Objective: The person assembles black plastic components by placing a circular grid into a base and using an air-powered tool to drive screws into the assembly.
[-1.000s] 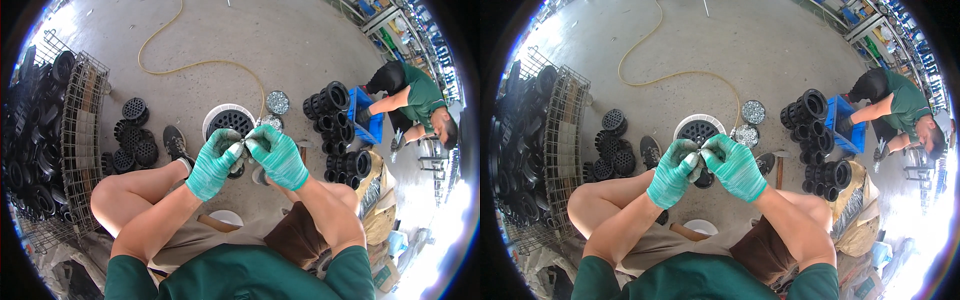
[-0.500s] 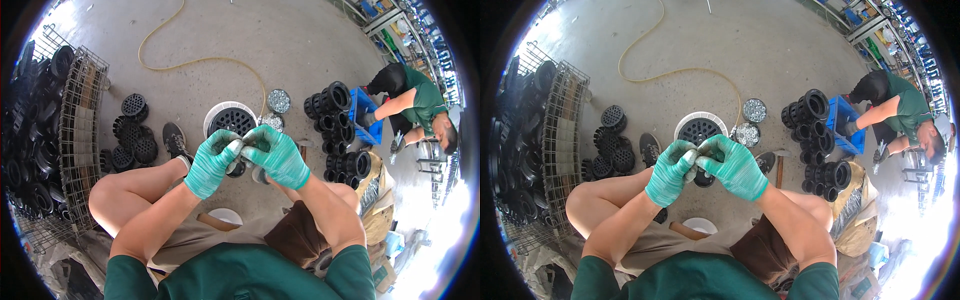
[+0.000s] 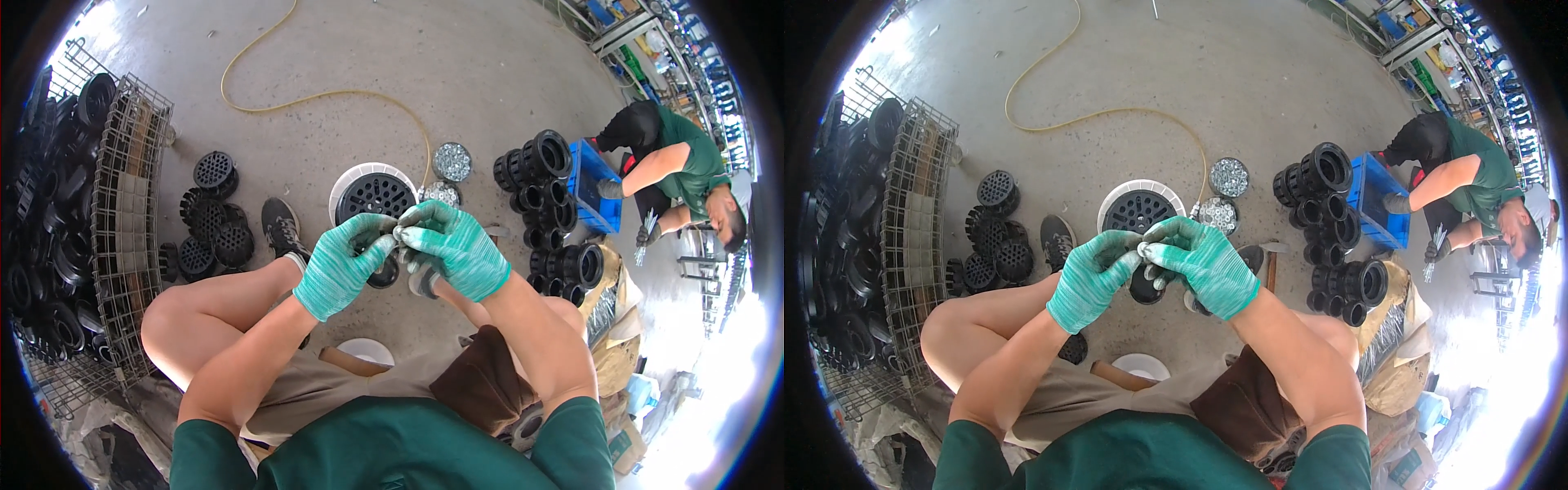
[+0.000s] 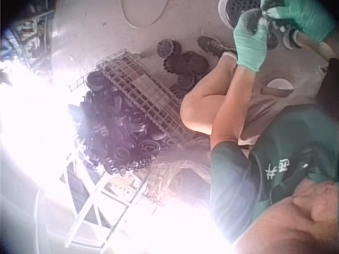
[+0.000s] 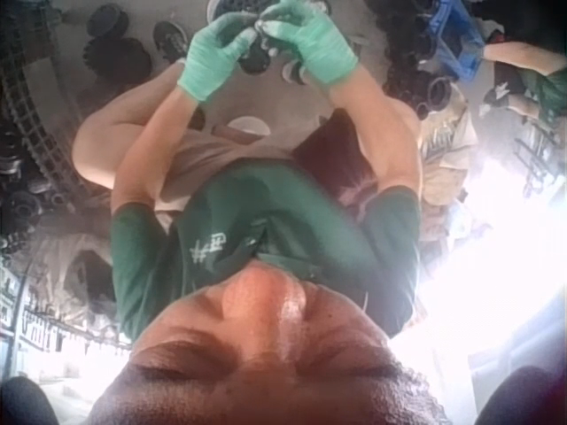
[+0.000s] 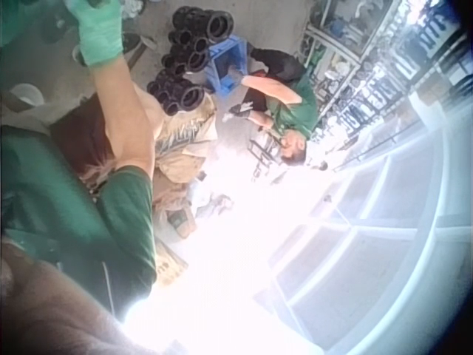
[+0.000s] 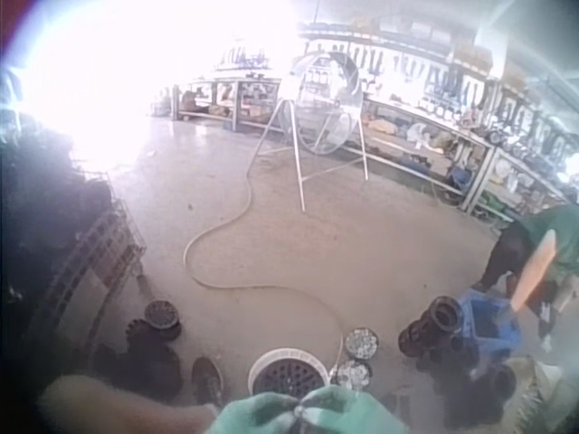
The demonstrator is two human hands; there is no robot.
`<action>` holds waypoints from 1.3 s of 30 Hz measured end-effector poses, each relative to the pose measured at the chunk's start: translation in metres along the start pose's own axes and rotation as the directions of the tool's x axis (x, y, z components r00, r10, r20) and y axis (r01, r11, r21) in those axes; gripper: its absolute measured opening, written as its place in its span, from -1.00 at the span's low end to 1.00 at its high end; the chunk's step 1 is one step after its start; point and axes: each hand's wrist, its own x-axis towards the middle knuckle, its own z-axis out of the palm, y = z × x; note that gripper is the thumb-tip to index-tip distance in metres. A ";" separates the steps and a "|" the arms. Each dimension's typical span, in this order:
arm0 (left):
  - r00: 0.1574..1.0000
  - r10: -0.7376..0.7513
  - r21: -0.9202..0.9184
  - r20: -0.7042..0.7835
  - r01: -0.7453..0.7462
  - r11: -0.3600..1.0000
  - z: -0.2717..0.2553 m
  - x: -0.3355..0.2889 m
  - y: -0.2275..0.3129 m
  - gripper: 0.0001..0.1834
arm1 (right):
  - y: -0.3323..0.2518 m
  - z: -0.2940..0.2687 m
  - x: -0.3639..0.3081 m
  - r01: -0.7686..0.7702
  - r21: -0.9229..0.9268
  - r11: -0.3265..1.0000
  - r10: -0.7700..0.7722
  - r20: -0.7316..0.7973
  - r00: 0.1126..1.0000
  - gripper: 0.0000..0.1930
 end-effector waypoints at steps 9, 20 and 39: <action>0.999 0.011 0.030 -0.039 -0.010 0.999 -0.001 -0.003 -0.008 -0.74 | -0.002 0.003 0.003 -0.042 -0.024 0.999 0.043 0.031 0.999 -0.67; 0.942 -0.170 -0.178 -0.289 0.121 0.976 -0.020 0.017 0.014 -0.88 | 0.039 -0.109 0.076 -0.211 -0.315 0.925 0.124 -0.276 0.953 -0.79; 0.884 -0.349 -0.190 -0.310 0.302 0.934 -0.040 0.032 0.012 -0.85 | 0.332 -0.189 0.180 -0.510 -0.170 0.843 0.269 -0.687 0.675 -0.51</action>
